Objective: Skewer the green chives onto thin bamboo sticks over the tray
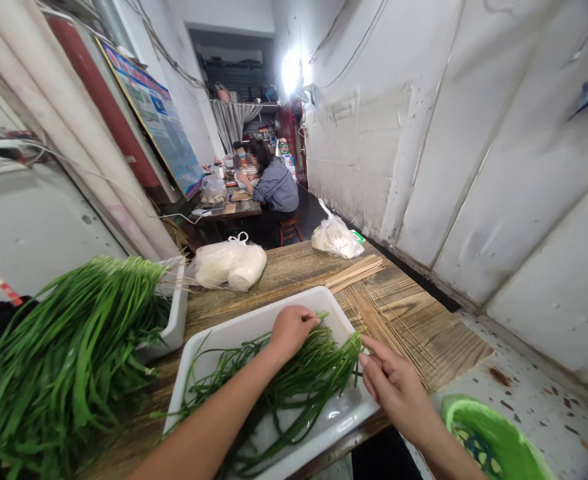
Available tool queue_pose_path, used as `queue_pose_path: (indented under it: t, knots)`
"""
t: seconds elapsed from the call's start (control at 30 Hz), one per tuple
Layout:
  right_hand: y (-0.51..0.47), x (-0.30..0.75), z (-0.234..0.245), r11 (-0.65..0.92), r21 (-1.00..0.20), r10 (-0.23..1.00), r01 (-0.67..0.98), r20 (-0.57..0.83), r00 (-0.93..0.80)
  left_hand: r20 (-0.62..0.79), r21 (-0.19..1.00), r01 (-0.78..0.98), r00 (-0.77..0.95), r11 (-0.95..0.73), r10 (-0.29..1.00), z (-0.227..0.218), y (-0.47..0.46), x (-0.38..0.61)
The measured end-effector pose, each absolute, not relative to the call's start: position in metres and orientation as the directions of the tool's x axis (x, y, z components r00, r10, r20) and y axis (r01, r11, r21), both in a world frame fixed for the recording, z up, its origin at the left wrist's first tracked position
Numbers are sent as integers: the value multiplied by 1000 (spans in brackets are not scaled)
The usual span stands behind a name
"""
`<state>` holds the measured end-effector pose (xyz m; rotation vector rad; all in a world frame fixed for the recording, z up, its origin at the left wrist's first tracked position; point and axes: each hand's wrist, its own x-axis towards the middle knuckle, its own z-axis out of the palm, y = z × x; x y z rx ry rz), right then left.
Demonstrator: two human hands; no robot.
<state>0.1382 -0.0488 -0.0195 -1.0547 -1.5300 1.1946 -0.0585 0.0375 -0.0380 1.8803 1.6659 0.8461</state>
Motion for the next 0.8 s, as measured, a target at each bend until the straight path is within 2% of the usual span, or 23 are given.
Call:
queue_pose_path:
  t: [0.13,0.37,0.43,0.57,0.7,0.8]
  knots:
    - [-47,137,-18,158,-983,959,95,129,-253,164,793,592,16,-141,986,-28,34,-63]
    - [-48,135,-19,153,-986,957,65,131,-258,279,702,665,70,-253,958,-13,28,-60]
    - [-48,135,-19,148,-986,958,70,126,-257,233,740,624,109,-249,966,-11,30,-61]
    - [-48,135,-16,163,-983,955,79,137,-265,65,875,468,143,-125,988,-18,36,-65]
    - [-47,135,-16,160,-985,955,71,136,-263,69,917,382,136,-117,988,-20,35,-63]
    - [-47,134,-17,146,-987,956,61,125,-265,-26,960,281,101,-4,995,-10,28,-56]
